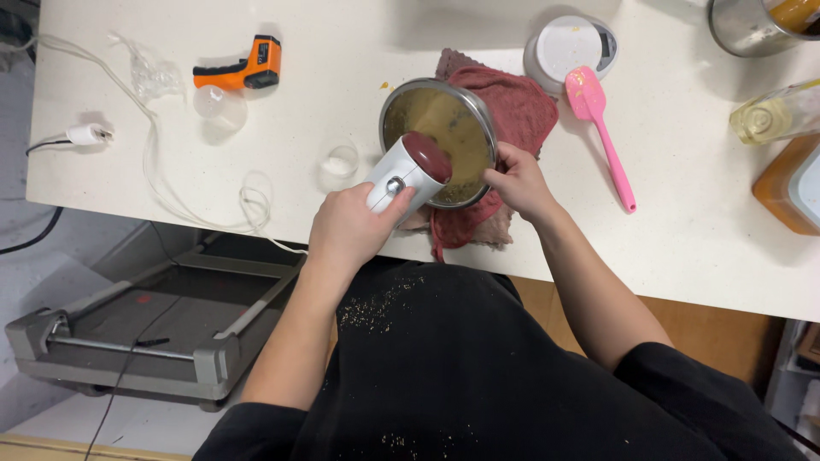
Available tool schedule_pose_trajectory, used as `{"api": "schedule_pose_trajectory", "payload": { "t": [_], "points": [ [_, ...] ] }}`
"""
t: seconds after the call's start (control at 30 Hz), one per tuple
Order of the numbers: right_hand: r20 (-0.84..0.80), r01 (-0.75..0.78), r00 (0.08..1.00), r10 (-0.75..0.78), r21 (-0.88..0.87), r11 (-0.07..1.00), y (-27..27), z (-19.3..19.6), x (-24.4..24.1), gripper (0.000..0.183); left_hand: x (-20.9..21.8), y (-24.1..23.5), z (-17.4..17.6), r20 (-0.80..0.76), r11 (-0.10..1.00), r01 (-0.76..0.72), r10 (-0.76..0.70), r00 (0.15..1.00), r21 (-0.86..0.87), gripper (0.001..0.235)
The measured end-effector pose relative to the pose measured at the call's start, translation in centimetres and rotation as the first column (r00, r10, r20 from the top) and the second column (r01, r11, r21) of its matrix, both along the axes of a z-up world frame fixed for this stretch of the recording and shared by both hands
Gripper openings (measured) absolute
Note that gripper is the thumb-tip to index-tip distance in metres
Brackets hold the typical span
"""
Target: The person uses a hand mixer to whip a yellowish batter in a metal bowl and then scrapes the sides of the bowl with a pink spatula.
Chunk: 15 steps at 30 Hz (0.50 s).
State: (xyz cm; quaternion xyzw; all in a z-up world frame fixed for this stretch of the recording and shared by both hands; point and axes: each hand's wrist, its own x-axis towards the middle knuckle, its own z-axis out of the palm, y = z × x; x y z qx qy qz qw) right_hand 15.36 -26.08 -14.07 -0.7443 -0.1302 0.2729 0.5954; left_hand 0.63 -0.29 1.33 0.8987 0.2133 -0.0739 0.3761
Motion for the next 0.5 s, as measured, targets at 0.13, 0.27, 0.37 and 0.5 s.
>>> {"api": "schedule_pose_trajectory", "payload": {
  "t": [0.13,0.27,0.37,0.5],
  "points": [
    [0.055,-0.014,0.998,0.013,0.016,1.0,0.1,0.3,-0.2,0.018,0.4,0.4,0.1,-0.03,0.999,0.001,-0.002,1.0,-0.038,0.056],
    [0.097,0.016,0.995,-0.01,-0.061,0.998,0.4,0.5,-0.4,0.012,0.9,1.2,0.0,0.007,0.999,0.026,-0.025,1.0,-0.031,0.056],
    [0.078,0.025,0.997,-0.022,-0.032,0.999,0.6,0.7,-0.3,0.016,1.1,1.7,-0.4,-0.015,0.998,0.064,-0.064,0.998,-0.007,0.057],
    [0.06,0.052,0.997,-0.048,-0.059,0.997,0.9,0.9,-0.5,0.014,1.2,2.8,-1.2,0.002,0.994,0.111,-0.111,0.994,0.007,0.058]
  ]
}}
